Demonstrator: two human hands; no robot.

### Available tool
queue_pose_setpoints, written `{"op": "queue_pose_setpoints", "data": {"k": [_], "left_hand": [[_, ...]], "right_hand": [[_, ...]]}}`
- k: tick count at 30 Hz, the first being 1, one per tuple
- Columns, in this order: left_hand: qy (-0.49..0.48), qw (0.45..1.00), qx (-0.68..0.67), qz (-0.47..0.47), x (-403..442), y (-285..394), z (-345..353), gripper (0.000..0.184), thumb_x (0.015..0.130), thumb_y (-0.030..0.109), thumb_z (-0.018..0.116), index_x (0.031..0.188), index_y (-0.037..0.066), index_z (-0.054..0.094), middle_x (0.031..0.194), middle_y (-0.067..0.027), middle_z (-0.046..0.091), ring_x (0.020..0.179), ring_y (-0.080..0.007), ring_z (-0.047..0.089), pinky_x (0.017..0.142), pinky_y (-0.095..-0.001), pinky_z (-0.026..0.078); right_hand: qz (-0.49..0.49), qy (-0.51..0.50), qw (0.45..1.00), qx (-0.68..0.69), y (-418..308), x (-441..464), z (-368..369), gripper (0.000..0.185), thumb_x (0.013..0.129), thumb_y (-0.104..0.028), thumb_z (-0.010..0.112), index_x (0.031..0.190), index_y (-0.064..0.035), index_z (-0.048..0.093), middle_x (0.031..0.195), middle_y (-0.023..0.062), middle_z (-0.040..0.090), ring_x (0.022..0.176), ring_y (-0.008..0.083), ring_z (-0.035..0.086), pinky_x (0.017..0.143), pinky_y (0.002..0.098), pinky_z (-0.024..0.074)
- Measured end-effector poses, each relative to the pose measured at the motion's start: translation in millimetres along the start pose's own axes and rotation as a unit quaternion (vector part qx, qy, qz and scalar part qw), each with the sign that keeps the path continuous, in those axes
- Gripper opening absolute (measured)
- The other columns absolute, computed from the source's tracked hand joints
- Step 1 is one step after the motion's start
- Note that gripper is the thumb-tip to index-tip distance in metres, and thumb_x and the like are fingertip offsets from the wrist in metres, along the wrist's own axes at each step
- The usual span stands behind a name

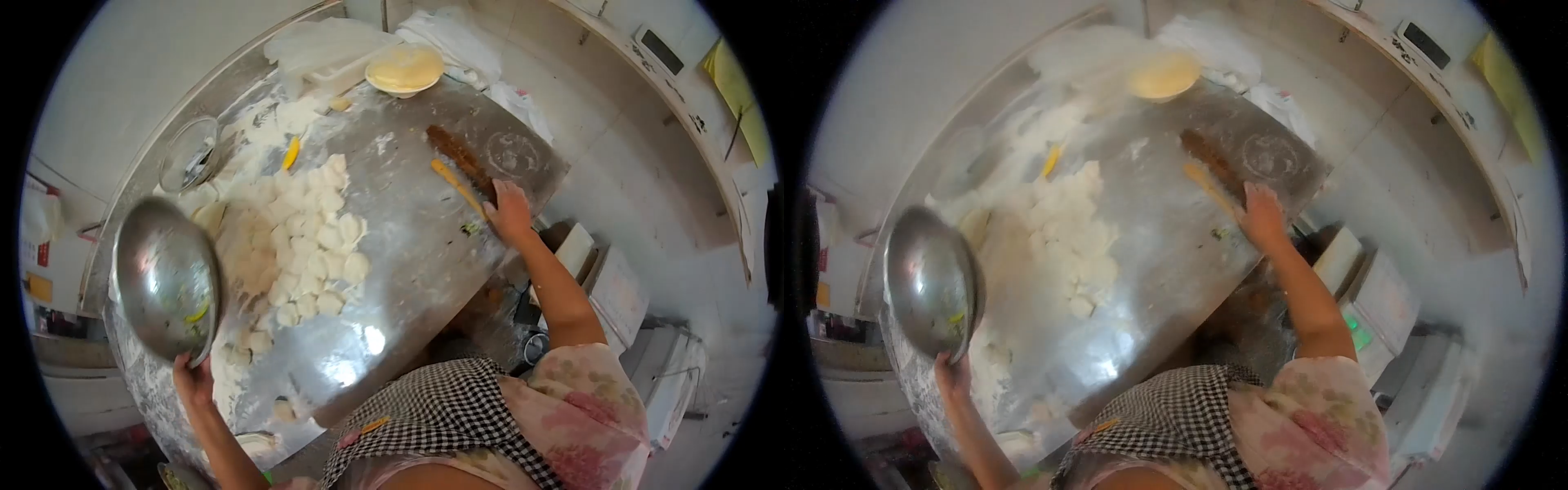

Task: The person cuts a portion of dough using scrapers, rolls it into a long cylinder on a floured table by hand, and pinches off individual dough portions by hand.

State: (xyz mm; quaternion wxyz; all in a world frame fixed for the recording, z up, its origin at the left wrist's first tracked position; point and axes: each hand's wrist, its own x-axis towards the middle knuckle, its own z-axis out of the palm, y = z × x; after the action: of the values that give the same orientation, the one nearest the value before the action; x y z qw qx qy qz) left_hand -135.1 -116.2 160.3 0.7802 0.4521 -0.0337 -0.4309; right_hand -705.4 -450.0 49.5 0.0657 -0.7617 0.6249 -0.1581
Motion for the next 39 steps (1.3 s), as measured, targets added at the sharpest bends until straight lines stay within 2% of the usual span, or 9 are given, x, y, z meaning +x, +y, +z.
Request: {"op": "queue_pose_setpoints", "data": {"k": [6,7,10,13,20,29,32,35,39], "left_hand": [[-0.053,0.983,0.106,-0.14,25.4,-126.2,188.7,0.044,0.078,0.001,0.056,0.121,-0.006,0.047,0.125,-0.0167,0.053,0.112,-0.032,0.054,0.1,-0.0443,0.045],[-0.006,0.975,0.171,-0.139,25.7,-147.9,229.3,0.043,0.079,0.002,0.054,0.12,-0.007,0.046,0.122,-0.0181,0.053,0.113,-0.0313,0.054,0.098,-0.0443,0.047],[-0.12,0.949,0.223,-0.189,34.1,-209.6,323.2,0.043,0.081,0.001,0.052,0.121,-0.011,0.042,0.122,-0.0215,0.051,0.11,-0.0332,0.055,0.094,-0.0451,0.052],[-0.231,0.917,0.188,-0.265,59.6,-281.7,376.6,0.038,0.083,0.003,0.05,0.118,-0.01,0.043,0.117,-0.0209,0.053,0.103,-0.0325,0.06,0.084,-0.0436,0.057],[-0.253,0.906,0.178,-0.288,61.8,-418.6,490.9,0.03,0.081,-0.003,0.049,0.109,-0.012,0.044,0.101,-0.0217,0.054,0.088,-0.0392,0.063,0.07,-0.0528,0.06],[-0.181,0.923,0.181,-0.287,95.6,-461.8,487.9,0.027,0.088,0.002,0.052,0.112,-0.009,0.049,0.107,-0.0223,0.056,0.082,-0.0369,0.064,0.067,-0.0499,0.061],[-0.242,0.915,0.185,-0.264,110.6,-446.0,465.3,0.038,0.089,0.016,0.06,0.117,-0.007,0.048,0.11,-0.0214,0.055,0.089,-0.0353,0.064,0.075,-0.0466,0.06],[-0.173,0.924,0.254,-0.225,98.1,-401.4,451.4,0.053,0.088,0.031,0.065,0.124,-0.004,0.046,0.113,-0.0192,0.056,0.093,-0.0303,0.063,0.077,-0.041,0.058],[-0.241,0.92,0.259,-0.168,115.7,-348.8,371.0,0.057,0.088,0.034,0.064,0.129,-0.001,0.045,0.115,-0.016,0.057,0.089,-0.0218,0.062,0.075,-0.0334,0.054]], "right_hand": [[-0.034,0.022,0.997,0.061,39.8,28.6,16.4,0.055,0.082,-0.02,0.067,0.13,-0.0019,0.047,0.127,0.0191,0.05,0.119,0.0379,0.045,0.101,0.0444,0.0367],[-0.023,0.02,0.995,0.091,44.5,26.2,12.4,0.055,0.082,-0.02,0.067,0.13,-0.0019,0.048,0.127,0.0193,0.05,0.12,0.0379,0.044,0.101,0.0443,0.0365],[-0.012,0.05,0.991,0.125,74.0,14.2,11.8,0.053,0.082,-0.019,0.066,0.129,-0.0021,0.049,0.125,0.0197,0.051,0.119,0.0383,0.045,0.102,0.0442,0.0359],[0.023,0.076,0.989,0.129,106.8,-9.1,1.7,0.05,0.083,-0.015,0.064,0.129,-0.0017,0.049,0.127,0.0202,0.052,0.119,0.0384,0.046,0.103,0.044,0.035],[0.123,0.095,0.969,0.19,168.8,-54.0,-22.1,0.038,0.084,-0.009,0.061,0.121,-0.0016,0.055,0.12,0.0188,0.056,0.11,0.0358,0.053,0.094,0.0403,0.0426],[0.134,-0.007,0.955,0.264,157.0,-62.2,-17.3,0.03,0.084,-0.009,0.059,0.114,-0.004,0.06,0.114,0.0163,0.059,0.099,0.0297,0.06,0.082,0.036,0.0485],[0.04,-0.003,0.969,0.242,130.0,-39.7,-6.2,0.032,0.083,-0.012,0.061,0.114,-0.0037,0.059,0.111,0.0173,0.059,0.097,0.0329,0.059,0.084,0.0398,0.0469],[-0.048,0.006,0.982,0.182,93.4,-10.6,1.3,0.037,0.082,-0.017,0.063,0.116,-0.0031,0.058,0.108,0.0184,0.059,0.096,0.0369,0.057,0.085,0.0436,0.0448],[-0.094,-0.025,0.99,0.104,45.6,26.2,-4.5,0.043,0.08,-0.019,0.067,0.12,-0.0055,0.056,0.115,0.0155,0.057,0.107,0.0356,0.052,0.092,0.0427,0.0421]]}}
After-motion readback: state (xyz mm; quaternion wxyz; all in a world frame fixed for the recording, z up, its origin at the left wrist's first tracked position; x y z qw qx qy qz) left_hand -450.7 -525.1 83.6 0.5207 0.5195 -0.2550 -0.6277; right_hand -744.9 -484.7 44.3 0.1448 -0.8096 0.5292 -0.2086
